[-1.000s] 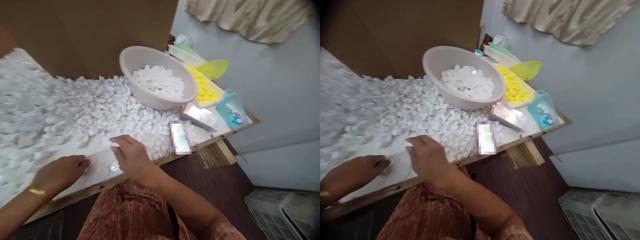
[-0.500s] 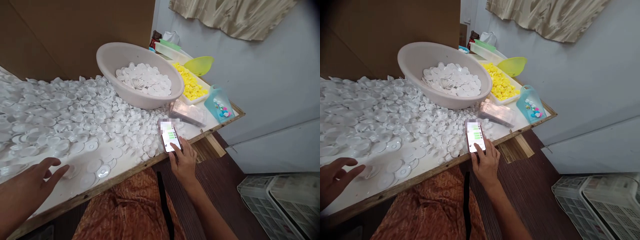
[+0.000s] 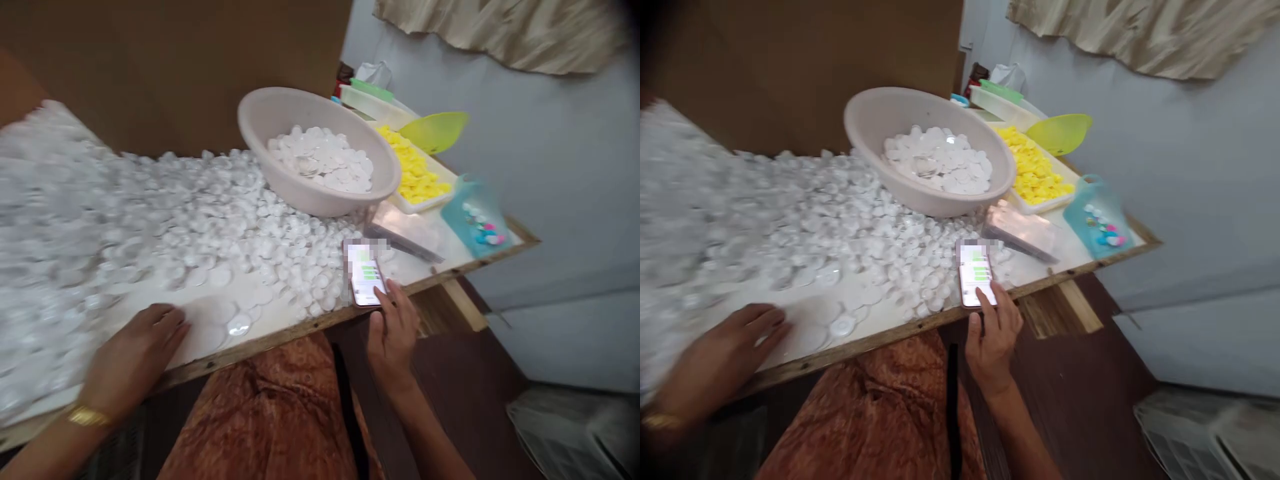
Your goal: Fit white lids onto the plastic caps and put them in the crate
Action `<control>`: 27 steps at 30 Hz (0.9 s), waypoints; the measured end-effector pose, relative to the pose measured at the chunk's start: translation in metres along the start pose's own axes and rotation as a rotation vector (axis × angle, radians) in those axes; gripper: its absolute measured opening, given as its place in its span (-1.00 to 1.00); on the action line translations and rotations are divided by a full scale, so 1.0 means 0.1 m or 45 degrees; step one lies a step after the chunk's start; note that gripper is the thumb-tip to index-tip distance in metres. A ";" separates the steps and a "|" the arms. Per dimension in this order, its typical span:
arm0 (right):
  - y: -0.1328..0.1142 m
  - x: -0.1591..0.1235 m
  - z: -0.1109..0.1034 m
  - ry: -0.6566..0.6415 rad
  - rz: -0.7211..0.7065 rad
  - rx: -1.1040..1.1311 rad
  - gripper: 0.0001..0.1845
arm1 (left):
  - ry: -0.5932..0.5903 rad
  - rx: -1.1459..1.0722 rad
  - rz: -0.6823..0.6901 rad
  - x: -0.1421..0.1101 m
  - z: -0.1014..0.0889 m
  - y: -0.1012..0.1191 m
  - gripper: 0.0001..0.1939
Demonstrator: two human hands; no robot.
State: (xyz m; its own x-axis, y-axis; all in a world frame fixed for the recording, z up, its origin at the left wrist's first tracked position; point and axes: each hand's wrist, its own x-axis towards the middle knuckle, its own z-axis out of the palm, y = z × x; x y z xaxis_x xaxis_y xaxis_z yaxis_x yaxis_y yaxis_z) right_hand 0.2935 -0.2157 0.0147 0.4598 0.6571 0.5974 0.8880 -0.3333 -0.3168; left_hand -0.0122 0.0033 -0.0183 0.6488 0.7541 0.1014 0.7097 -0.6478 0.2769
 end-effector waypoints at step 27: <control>-1.64 0.13 0.54 -0.863 1.227 1.995 -0.57 | 0.369 -0.806 -0.025 -0.06 -0.51 0.99 -0.86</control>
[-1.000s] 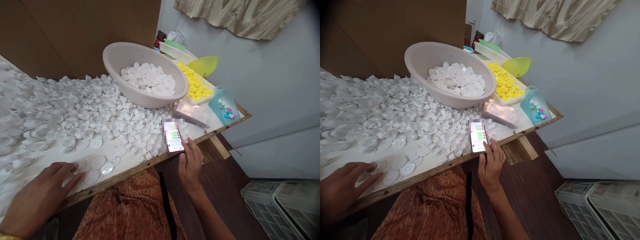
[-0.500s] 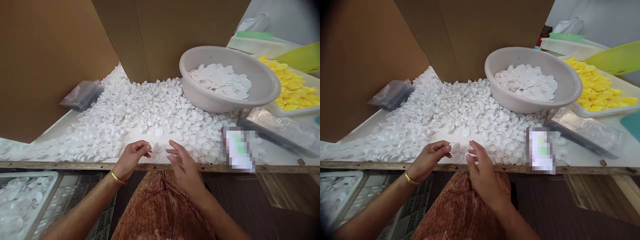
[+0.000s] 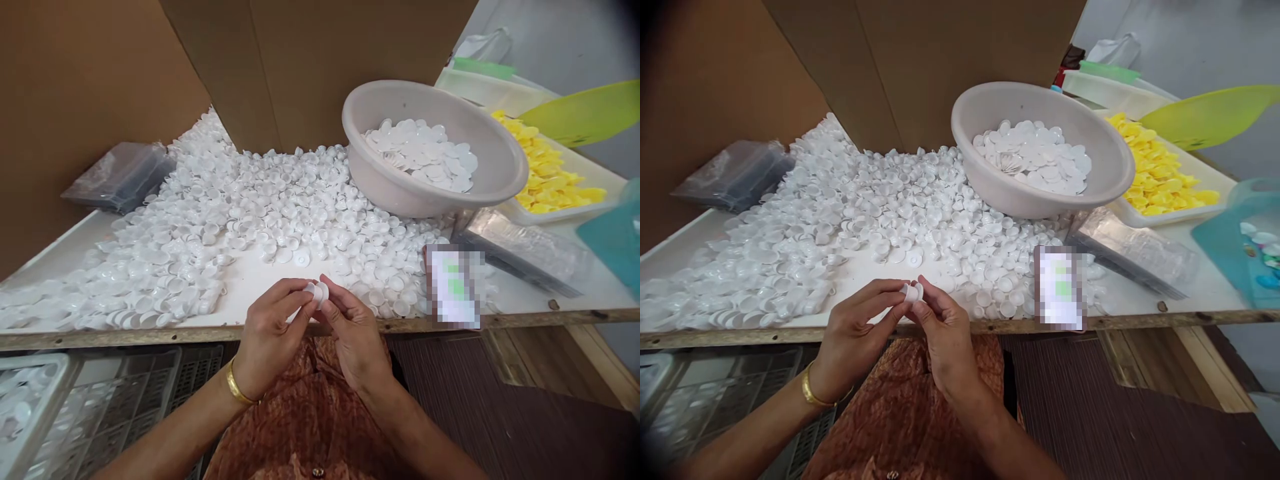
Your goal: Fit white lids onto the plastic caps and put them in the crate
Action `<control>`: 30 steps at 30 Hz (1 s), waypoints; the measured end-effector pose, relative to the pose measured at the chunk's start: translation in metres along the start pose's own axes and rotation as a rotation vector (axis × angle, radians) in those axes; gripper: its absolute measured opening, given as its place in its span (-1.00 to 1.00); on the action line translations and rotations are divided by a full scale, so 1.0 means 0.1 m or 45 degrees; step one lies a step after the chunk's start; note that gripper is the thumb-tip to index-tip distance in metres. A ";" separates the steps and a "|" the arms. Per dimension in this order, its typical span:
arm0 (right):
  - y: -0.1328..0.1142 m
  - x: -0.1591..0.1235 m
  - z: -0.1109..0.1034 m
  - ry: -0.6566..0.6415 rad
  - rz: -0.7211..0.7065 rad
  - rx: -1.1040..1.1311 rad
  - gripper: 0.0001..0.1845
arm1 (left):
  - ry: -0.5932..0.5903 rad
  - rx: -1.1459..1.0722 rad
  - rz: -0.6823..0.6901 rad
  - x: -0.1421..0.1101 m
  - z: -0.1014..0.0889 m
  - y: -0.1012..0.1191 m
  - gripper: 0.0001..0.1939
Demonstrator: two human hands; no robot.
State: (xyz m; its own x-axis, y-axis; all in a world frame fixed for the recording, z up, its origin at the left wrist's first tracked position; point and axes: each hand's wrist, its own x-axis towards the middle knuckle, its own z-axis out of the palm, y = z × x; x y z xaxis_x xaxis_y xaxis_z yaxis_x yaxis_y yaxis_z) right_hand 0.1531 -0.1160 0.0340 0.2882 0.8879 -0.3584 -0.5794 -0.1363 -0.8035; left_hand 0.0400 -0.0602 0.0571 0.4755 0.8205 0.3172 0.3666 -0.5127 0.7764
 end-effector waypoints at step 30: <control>0.06 -0.17 -0.16 -0.210 -0.306 -0.793 -0.43 | 0.284 0.449 -0.280 -0.57 -0.85 -0.24 -0.89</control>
State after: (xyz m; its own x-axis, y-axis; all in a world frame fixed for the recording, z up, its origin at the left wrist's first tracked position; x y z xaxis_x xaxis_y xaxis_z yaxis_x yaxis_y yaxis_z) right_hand 0.1567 -0.1385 0.0272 0.2055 0.9736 -0.0989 0.0462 -0.1106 -0.9928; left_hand -0.0639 -0.0738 0.0669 0.1871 0.9337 0.3055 0.7071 -0.3438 0.6179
